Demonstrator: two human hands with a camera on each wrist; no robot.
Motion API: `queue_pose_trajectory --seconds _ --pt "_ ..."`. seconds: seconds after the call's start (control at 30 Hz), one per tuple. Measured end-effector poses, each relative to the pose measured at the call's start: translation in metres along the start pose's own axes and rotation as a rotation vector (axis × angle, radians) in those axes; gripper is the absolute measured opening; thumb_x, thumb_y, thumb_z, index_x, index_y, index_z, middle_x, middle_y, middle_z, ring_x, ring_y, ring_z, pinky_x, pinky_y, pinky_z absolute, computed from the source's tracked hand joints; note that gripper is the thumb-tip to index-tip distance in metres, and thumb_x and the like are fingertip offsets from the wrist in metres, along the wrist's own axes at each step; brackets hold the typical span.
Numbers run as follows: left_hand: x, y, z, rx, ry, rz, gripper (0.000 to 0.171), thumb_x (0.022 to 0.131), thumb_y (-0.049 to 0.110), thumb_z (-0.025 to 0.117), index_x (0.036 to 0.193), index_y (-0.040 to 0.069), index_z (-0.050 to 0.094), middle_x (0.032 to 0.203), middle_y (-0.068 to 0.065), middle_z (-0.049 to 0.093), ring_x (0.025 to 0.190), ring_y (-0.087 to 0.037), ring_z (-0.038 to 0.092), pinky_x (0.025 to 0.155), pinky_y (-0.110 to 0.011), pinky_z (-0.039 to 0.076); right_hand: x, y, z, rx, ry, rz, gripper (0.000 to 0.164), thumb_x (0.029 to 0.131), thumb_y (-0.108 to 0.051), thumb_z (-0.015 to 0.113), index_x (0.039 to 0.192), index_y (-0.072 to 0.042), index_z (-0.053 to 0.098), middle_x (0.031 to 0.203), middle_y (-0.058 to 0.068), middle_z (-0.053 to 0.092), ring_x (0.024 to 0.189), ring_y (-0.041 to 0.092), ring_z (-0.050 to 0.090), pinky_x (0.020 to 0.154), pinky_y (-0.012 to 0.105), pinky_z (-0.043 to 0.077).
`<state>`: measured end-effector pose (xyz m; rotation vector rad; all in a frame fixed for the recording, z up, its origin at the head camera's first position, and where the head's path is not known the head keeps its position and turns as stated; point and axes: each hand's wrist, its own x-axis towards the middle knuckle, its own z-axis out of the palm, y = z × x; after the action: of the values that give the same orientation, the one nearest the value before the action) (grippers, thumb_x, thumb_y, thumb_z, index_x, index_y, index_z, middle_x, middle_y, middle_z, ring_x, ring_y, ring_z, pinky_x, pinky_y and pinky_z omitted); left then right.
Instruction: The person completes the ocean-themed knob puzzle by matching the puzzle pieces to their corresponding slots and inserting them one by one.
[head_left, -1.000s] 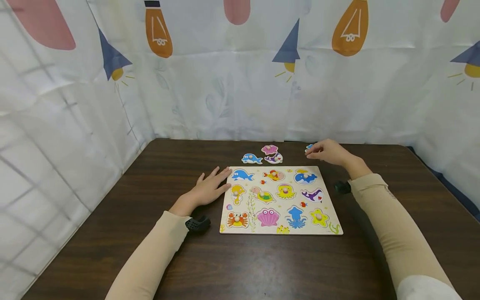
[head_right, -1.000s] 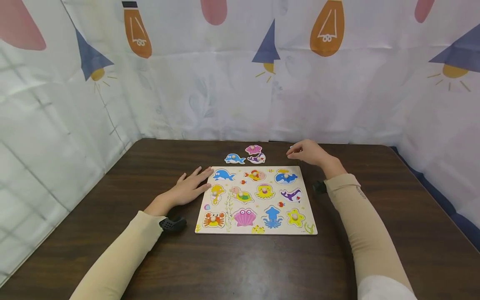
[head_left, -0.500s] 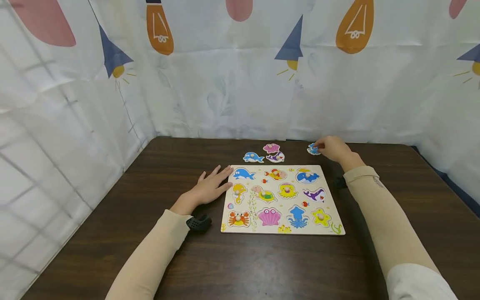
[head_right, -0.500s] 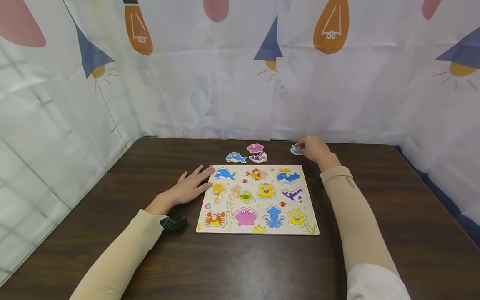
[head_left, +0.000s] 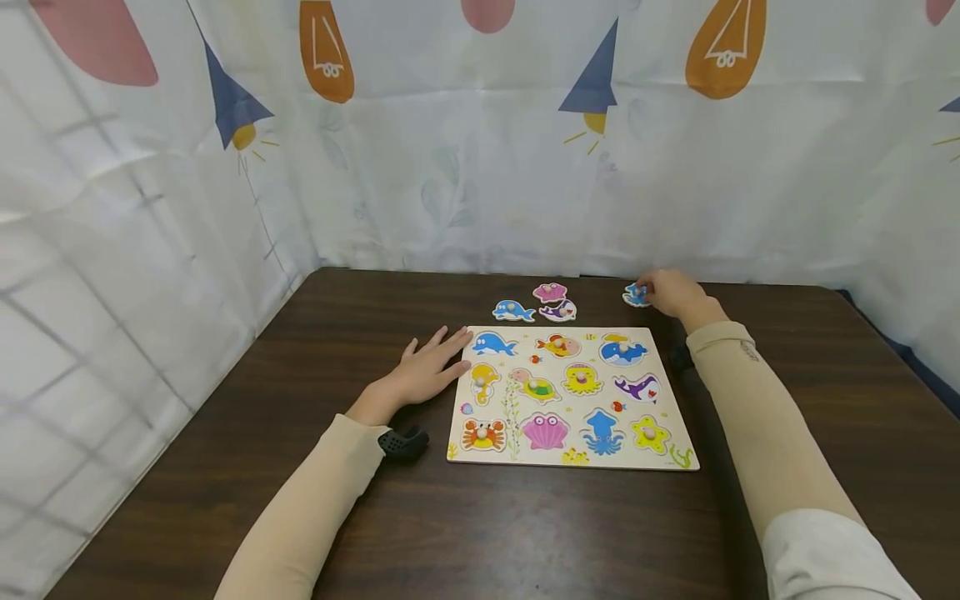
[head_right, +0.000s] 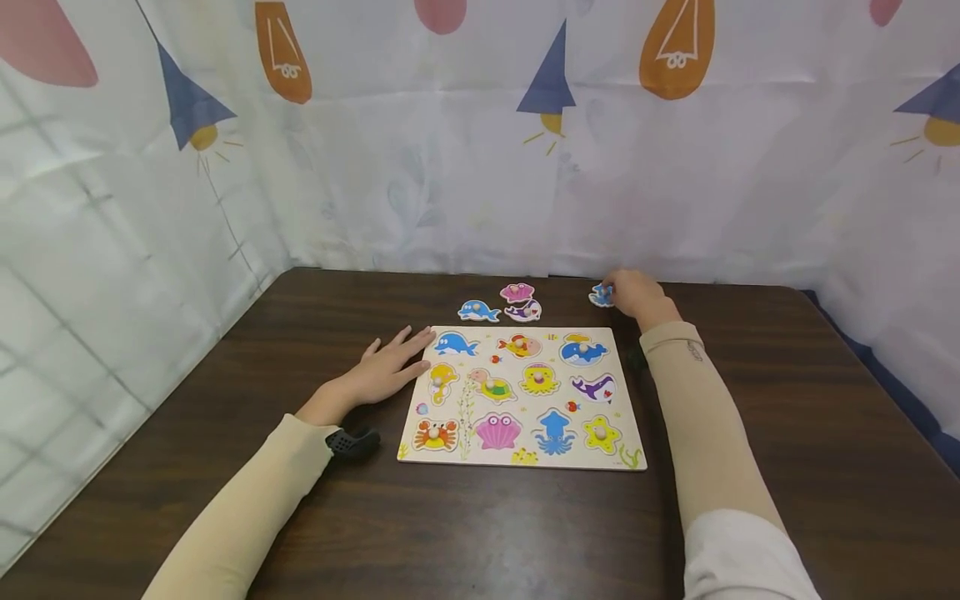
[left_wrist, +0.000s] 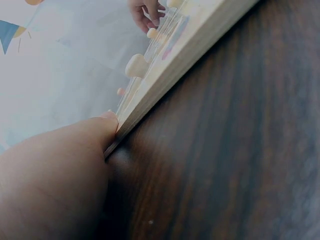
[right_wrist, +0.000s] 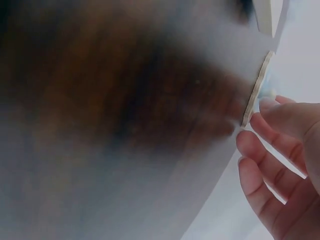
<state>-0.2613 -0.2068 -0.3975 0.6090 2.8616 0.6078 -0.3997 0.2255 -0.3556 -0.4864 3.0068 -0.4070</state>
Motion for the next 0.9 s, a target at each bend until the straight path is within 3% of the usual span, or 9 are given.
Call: queue_pose_trajectory --seconds 0.23,0.43,0.9 --pt "0.001 0.001 0.001 0.002 -0.002 -0.005 0.065 0.110 0.045 0.043 0.166 0.020 0.021 0.171 -0.002 0.014 0.157 -0.031 0.004 0.117 -0.068 -0.002 0.004 -0.002 -0.004 -0.045 -0.023 0.003 0.030 0.104 -0.004 0.057 0.129 0.010 0.063 0.126 0.032 0.061 0.113 0.047 0.058 0.095 0.059 0.048" --pt "0.001 -0.001 0.002 0.010 0.002 -0.008 0.064 0.110 0.044 0.043 0.166 0.020 0.022 0.171 -0.001 0.015 0.157 -0.031 0.005 0.117 -0.069 -0.001 0.007 -0.005 -0.004 -0.113 -0.006 -0.026 0.028 0.103 -0.007 0.061 0.124 0.010 0.067 0.122 0.030 0.065 0.109 0.047 0.062 0.092 0.057 0.050" --pt "0.001 0.002 0.002 0.005 0.006 -0.015 0.064 0.110 0.043 0.044 0.166 0.020 0.022 0.171 -0.002 0.015 0.157 -0.031 0.005 0.118 -0.068 -0.002 0.011 -0.003 -0.002 -0.145 -0.014 -0.017 0.029 0.104 -0.011 0.060 0.124 0.009 0.067 0.122 0.028 0.065 0.110 0.046 0.062 0.093 0.058 0.050"
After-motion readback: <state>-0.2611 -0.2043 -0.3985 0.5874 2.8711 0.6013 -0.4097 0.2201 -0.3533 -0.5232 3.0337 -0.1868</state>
